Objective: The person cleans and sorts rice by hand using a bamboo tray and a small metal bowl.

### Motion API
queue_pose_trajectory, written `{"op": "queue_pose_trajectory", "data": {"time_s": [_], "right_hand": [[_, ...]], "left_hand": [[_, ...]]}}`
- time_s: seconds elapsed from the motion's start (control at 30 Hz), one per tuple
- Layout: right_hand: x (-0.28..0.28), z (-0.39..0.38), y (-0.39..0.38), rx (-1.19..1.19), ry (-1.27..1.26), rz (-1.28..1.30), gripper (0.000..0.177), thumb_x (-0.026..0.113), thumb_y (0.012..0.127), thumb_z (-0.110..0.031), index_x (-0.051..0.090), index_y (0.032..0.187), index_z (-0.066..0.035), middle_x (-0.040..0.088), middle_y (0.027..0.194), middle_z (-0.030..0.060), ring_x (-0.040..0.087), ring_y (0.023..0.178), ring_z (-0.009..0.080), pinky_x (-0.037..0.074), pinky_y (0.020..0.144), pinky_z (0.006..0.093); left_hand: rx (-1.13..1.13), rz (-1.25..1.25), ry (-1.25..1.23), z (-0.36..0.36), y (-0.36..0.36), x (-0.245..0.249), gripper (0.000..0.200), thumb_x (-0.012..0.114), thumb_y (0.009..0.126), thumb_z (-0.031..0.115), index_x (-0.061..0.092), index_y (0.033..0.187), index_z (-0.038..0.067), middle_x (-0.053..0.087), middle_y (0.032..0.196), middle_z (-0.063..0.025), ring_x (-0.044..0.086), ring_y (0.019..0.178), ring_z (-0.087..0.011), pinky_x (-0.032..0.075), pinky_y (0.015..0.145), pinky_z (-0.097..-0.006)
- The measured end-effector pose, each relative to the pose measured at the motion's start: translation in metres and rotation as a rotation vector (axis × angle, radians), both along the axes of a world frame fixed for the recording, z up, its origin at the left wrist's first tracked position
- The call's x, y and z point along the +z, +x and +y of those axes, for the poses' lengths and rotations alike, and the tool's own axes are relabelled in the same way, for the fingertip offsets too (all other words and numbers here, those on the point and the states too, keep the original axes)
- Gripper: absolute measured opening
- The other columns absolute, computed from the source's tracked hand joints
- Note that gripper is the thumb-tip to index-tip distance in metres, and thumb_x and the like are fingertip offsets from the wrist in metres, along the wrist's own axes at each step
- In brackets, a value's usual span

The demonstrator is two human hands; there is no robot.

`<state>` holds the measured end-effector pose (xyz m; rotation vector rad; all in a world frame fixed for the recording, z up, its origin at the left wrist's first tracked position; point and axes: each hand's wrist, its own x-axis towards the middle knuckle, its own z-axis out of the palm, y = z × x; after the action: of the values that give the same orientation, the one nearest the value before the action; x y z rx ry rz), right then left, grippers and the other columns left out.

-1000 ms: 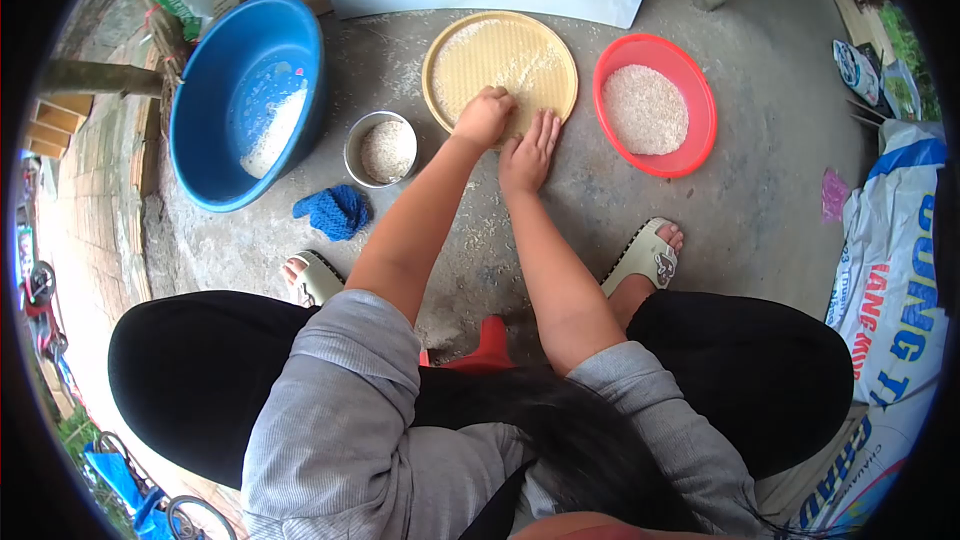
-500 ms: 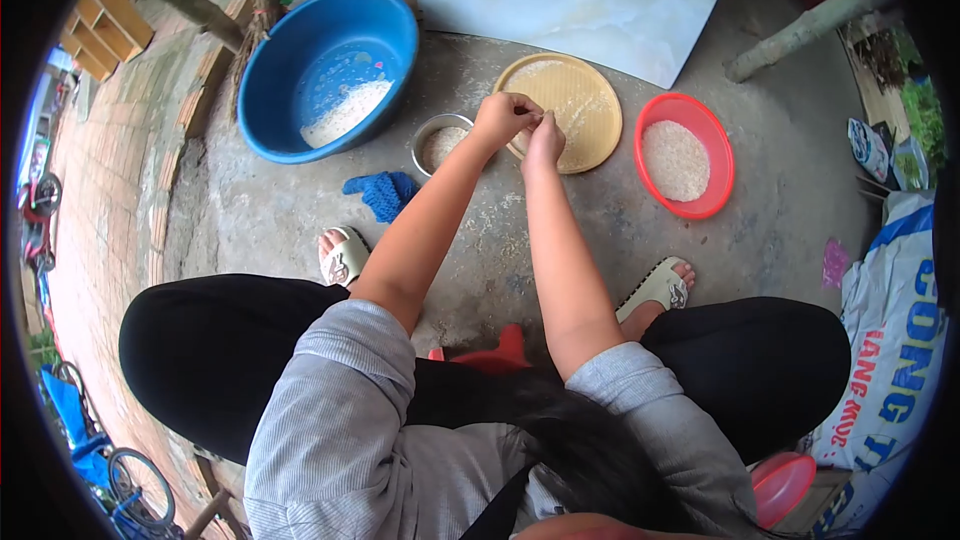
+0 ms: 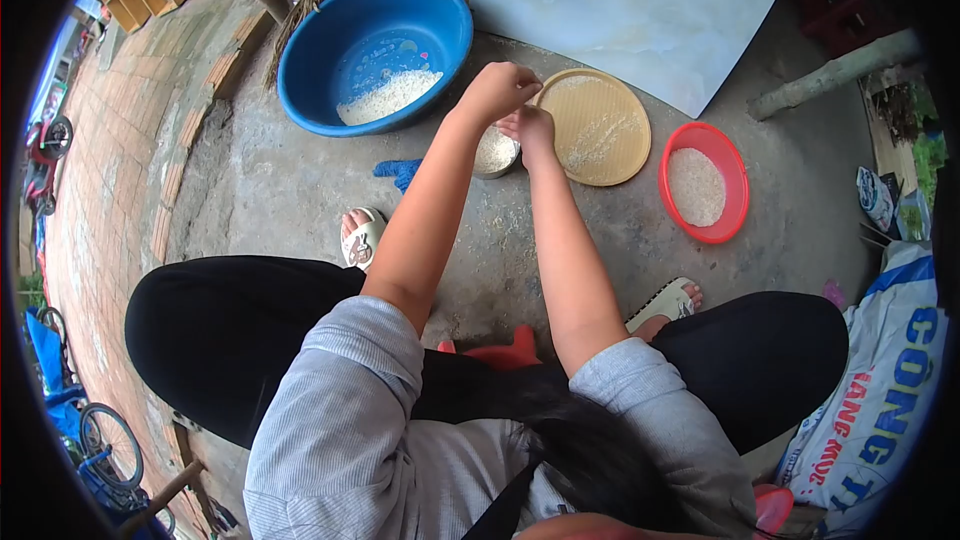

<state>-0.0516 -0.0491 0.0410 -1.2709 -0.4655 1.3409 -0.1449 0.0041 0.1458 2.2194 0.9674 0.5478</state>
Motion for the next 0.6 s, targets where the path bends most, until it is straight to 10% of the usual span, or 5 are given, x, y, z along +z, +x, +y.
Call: {"op": "queue_pose_trajectory", "data": {"time_s": [0.03,0.1,0.6], "right_hand": [[-0.015,0.003,-0.001,0.003,-0.002,-0.002,0.028,0.051,0.084,-0.021,0.060,0.096,0.003,0.065,0.090,0.0154,0.064,0.085,0.0253,0.051,0.074,0.0360],[-0.041,0.008,-0.010,0.298,0.103,-0.964,0.034,0.052,0.083,-0.024,0.059,0.104,0.002,0.063,0.104,0.0196,0.060,0.099,0.0326,0.047,0.086,0.0393],[-0.048,-0.028,0.057,-0.344,-0.217,-0.993,0.024,0.052,0.077,-0.007,0.062,0.098,0.000,0.060,0.100,0.0228,0.057,0.096,0.0364,0.044,0.085,0.0423]], "left_hand": [[0.022,-0.002,0.031,0.003,-0.003,0.000,0.025,0.061,0.080,0.025,0.068,0.094,0.005,0.066,0.083,-0.0177,0.065,0.077,-0.0307,0.050,0.071,-0.0374],[0.036,0.005,0.001,0.006,-0.006,-0.001,0.027,0.061,0.080,0.026,0.068,0.095,0.004,0.066,0.084,-0.0181,0.064,0.079,-0.0319,0.049,0.073,-0.0378],[-0.043,0.188,-0.072,-0.001,0.037,-0.079,0.036,0.062,0.077,0.025,0.065,0.106,0.005,0.065,0.095,-0.0185,0.062,0.089,-0.0329,0.048,0.080,-0.0380]]}}
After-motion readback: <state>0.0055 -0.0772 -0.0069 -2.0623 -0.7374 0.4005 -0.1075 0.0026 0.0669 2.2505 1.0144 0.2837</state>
